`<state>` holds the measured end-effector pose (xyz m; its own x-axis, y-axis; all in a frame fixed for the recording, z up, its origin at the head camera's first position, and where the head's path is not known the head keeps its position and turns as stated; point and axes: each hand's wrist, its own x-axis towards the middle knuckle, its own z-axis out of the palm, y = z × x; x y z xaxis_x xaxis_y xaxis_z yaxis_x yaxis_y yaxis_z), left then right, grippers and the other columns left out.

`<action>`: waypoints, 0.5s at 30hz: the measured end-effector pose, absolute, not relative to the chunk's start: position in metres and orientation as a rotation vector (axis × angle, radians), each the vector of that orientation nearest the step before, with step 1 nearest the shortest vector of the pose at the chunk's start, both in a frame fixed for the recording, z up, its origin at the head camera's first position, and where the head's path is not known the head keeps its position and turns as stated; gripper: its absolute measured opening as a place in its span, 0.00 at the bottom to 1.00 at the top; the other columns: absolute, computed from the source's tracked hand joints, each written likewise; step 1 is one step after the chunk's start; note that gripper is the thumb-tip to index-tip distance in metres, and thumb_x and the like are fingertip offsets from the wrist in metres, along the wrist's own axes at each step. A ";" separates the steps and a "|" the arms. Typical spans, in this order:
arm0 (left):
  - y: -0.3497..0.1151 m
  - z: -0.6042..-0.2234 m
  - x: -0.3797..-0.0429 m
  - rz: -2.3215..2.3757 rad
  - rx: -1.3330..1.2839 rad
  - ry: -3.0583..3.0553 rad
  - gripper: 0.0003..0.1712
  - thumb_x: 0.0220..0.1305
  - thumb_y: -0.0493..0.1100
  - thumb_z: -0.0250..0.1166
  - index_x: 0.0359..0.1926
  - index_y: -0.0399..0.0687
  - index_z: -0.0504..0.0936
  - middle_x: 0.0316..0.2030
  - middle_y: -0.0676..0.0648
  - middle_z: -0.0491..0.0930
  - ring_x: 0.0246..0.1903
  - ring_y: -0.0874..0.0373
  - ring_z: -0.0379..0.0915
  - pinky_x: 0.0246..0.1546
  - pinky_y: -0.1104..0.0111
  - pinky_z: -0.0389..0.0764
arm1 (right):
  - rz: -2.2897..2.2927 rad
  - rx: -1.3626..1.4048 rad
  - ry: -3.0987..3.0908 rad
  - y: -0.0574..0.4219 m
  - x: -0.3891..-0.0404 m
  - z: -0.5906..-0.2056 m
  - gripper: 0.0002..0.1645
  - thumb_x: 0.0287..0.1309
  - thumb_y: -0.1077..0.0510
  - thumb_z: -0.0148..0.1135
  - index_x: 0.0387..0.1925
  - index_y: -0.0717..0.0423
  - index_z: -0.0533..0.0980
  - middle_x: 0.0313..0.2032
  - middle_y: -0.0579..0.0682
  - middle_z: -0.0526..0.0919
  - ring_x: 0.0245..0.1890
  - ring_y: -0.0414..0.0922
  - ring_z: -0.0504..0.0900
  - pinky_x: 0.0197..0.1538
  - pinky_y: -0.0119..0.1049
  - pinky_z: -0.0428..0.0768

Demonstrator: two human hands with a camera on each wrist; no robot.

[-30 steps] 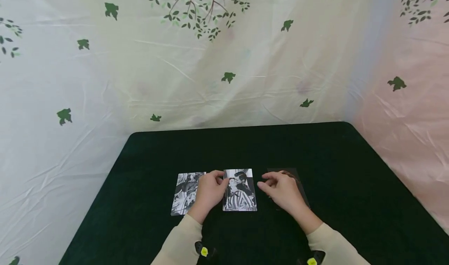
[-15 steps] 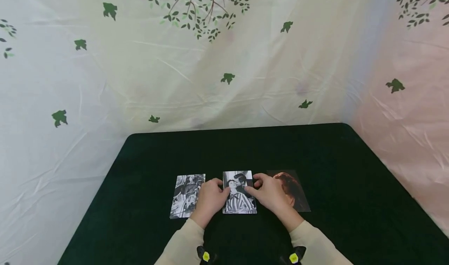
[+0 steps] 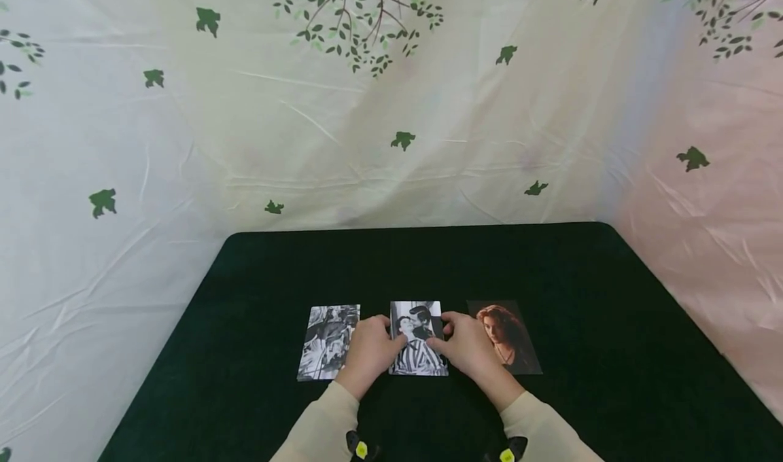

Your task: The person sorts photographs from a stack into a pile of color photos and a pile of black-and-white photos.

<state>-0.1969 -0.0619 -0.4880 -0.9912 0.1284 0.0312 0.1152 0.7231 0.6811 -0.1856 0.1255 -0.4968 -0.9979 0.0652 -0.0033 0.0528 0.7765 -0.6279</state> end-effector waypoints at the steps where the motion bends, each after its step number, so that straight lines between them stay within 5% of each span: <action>1: -0.061 -0.489 -0.197 1.136 0.202 2.907 0.21 0.56 0.46 0.70 0.43 0.33 0.82 0.29 0.44 0.81 0.21 0.60 0.71 0.21 0.68 0.72 | 1.035 -0.097 -2.943 0.126 -0.185 -0.497 0.33 0.47 0.49 0.75 0.54 0.59 0.76 0.32 0.46 0.77 0.26 0.41 0.73 0.29 0.35 0.71; 15: -0.053 -0.489 -0.192 1.072 0.148 3.011 0.26 0.48 0.49 0.76 0.43 0.36 0.82 0.33 0.44 0.80 0.29 0.55 0.72 0.30 0.62 0.75 | 0.980 -0.077 -2.942 0.126 -0.186 -0.499 0.34 0.46 0.48 0.75 0.53 0.59 0.77 0.32 0.46 0.76 0.28 0.42 0.72 0.30 0.36 0.71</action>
<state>-0.1924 -0.0528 -0.4894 -0.9941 0.0675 0.0854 0.1063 0.7715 0.6273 -0.1858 0.1264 -0.4991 -0.9980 0.0596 0.0220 0.0345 0.7992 -0.6001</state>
